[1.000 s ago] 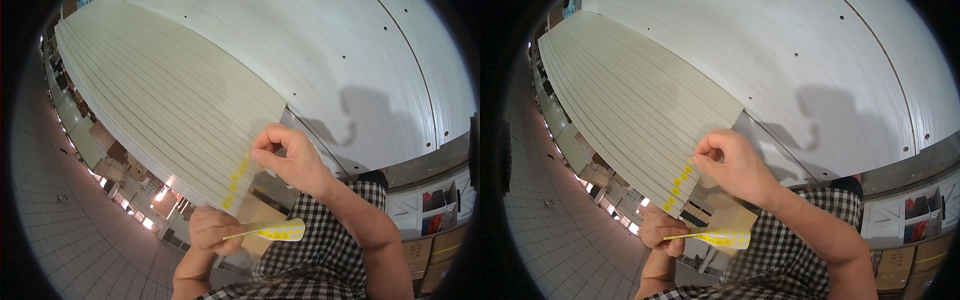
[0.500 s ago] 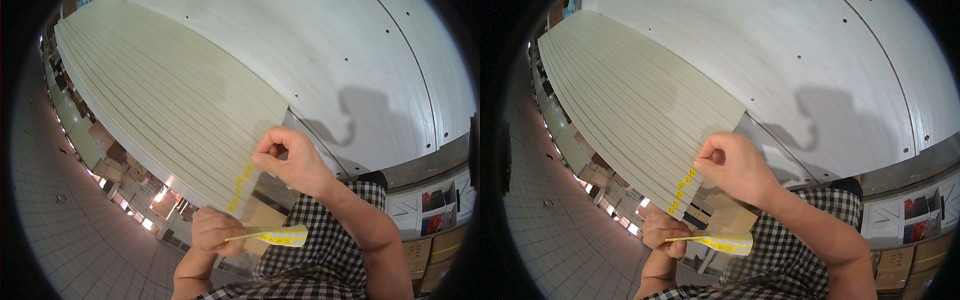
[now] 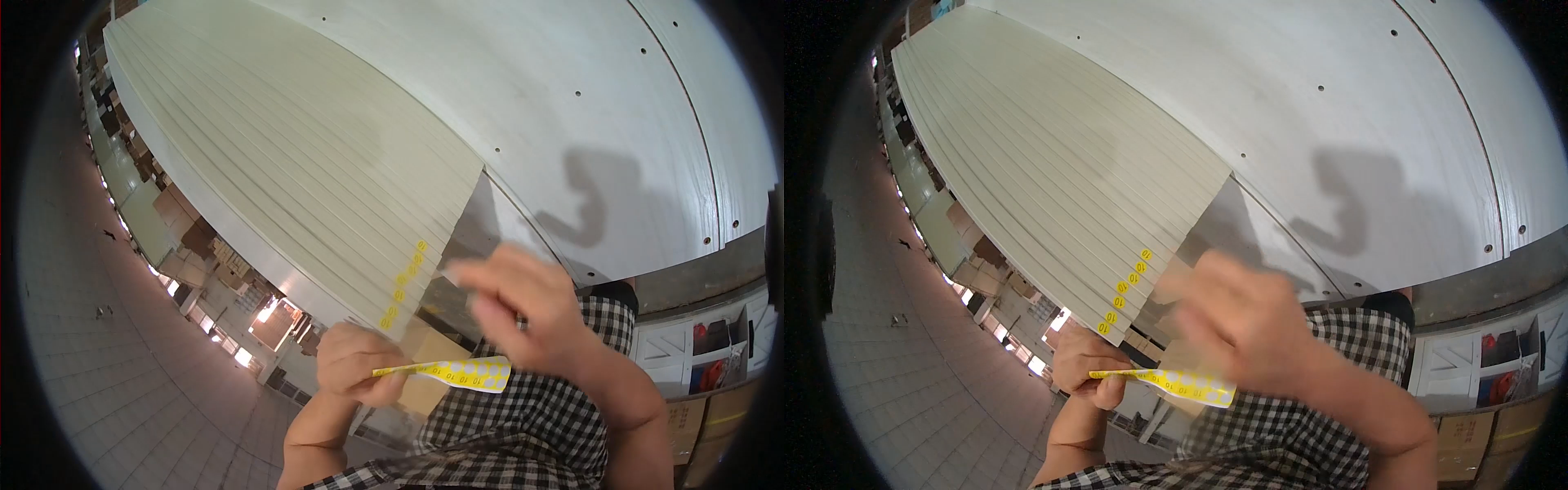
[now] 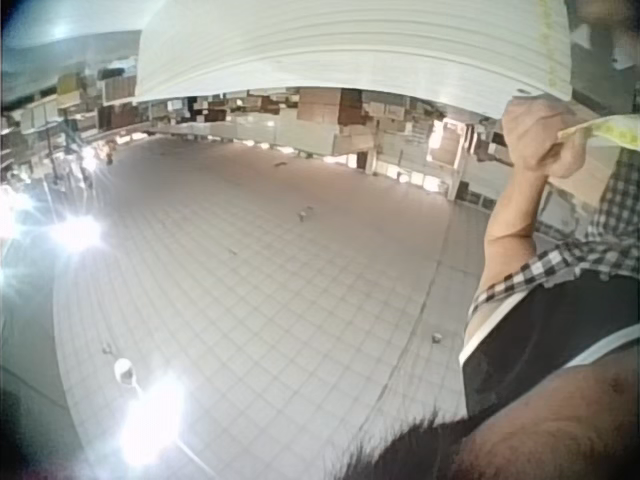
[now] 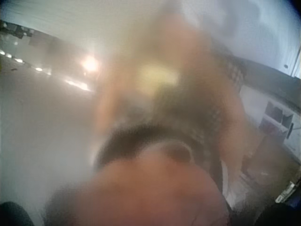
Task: The person peels yellow labels from a sheet and applies them to the edges of white wooden boards, then stacks the labeled boards on a workbench.
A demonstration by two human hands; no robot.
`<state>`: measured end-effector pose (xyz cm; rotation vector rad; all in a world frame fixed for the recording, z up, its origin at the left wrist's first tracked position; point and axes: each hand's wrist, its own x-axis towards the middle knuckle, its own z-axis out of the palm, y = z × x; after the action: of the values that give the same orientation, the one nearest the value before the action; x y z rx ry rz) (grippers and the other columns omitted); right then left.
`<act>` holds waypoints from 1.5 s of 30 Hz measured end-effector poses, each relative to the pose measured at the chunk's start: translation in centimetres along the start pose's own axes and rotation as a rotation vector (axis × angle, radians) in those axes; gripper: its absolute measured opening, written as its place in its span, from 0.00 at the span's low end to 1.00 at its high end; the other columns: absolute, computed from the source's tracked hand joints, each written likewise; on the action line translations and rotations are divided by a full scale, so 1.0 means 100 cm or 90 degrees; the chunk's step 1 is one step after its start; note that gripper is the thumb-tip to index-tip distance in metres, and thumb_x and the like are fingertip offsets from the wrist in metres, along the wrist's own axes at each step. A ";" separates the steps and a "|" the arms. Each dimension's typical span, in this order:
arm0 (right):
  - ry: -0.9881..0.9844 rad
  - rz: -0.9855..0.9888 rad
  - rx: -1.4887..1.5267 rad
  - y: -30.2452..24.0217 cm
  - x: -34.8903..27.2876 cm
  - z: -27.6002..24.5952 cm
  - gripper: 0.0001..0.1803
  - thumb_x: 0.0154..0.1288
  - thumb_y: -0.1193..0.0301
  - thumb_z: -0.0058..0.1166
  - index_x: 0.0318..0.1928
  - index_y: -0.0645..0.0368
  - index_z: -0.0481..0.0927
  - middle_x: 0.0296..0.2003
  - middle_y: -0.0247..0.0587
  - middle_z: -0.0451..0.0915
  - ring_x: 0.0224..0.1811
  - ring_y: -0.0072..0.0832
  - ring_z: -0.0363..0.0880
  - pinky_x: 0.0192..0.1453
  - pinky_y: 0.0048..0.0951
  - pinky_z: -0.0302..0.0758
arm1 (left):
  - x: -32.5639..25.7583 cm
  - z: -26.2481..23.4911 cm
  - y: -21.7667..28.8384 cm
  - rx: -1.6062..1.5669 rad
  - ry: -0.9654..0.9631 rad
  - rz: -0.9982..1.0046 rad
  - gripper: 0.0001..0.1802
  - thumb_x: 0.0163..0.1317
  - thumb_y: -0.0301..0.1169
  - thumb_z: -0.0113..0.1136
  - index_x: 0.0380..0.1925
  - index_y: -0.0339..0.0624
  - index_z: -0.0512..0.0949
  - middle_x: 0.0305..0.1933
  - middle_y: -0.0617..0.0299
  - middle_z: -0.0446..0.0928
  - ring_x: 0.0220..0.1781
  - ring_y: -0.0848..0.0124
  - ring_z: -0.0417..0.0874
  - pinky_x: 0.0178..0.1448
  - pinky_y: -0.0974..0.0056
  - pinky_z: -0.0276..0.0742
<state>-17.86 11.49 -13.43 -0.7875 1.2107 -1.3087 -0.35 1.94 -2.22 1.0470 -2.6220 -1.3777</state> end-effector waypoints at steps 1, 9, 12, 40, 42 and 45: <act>-0.036 -0.035 0.042 -0.017 0.001 -0.007 0.16 0.48 0.81 0.58 0.42 0.59 0.81 0.22 0.33 0.68 0.17 0.27 0.67 0.19 0.26 0.64 | 0.001 0.001 0.000 0.001 0.001 0.006 0.04 0.42 0.23 0.62 0.19 0.41 0.76 0.16 0.63 0.76 0.14 0.70 0.75 0.17 0.71 0.67; -0.063 -0.110 -0.034 -0.026 -0.008 0.012 0.07 0.45 0.74 0.58 0.25 0.58 0.73 0.20 0.33 0.65 0.18 0.24 0.68 0.17 0.23 0.64 | 0.000 0.003 0.003 0.028 0.002 -0.007 0.03 0.44 0.25 0.62 0.20 0.41 0.77 0.17 0.64 0.76 0.15 0.71 0.76 0.17 0.71 0.68; -0.019 -0.172 -0.116 -0.028 -0.010 0.017 0.08 0.43 0.72 0.53 0.18 0.54 0.66 0.19 0.32 0.60 0.18 0.24 0.66 0.18 0.24 0.65 | -0.001 0.002 0.004 0.025 0.000 -0.020 0.02 0.46 0.27 0.61 0.21 0.42 0.78 0.17 0.64 0.77 0.15 0.71 0.76 0.18 0.71 0.67; -0.107 0.412 0.357 0.041 0.044 0.011 0.06 0.60 0.73 0.56 0.29 0.63 0.76 0.20 0.23 0.69 0.22 0.09 0.62 0.25 0.16 0.61 | -0.001 -0.002 0.009 -0.003 -0.041 -0.068 0.06 0.48 0.26 0.56 0.21 0.45 0.82 0.20 0.68 0.78 0.19 0.72 0.77 0.28 0.69 0.72; -0.120 0.402 0.337 0.043 0.049 0.008 0.06 0.59 0.73 0.56 0.28 0.63 0.76 0.20 0.23 0.69 0.22 0.09 0.63 0.24 0.17 0.61 | -0.001 0.000 0.009 -0.012 -0.035 -0.068 0.05 0.49 0.27 0.56 0.21 0.44 0.82 0.20 0.68 0.78 0.18 0.72 0.77 0.28 0.69 0.72; -0.159 0.396 0.321 0.044 0.050 0.004 0.07 0.58 0.73 0.58 0.29 0.64 0.75 0.20 0.24 0.71 0.22 0.09 0.65 0.23 0.17 0.62 | -0.003 0.001 0.007 -0.013 -0.016 -0.076 0.05 0.50 0.28 0.57 0.21 0.43 0.82 0.19 0.67 0.77 0.17 0.73 0.76 0.25 0.70 0.71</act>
<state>-16.99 7.27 -18.58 -0.1700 0.7784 -0.8991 -0.51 2.46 -1.70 1.2102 -2.5962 -1.4460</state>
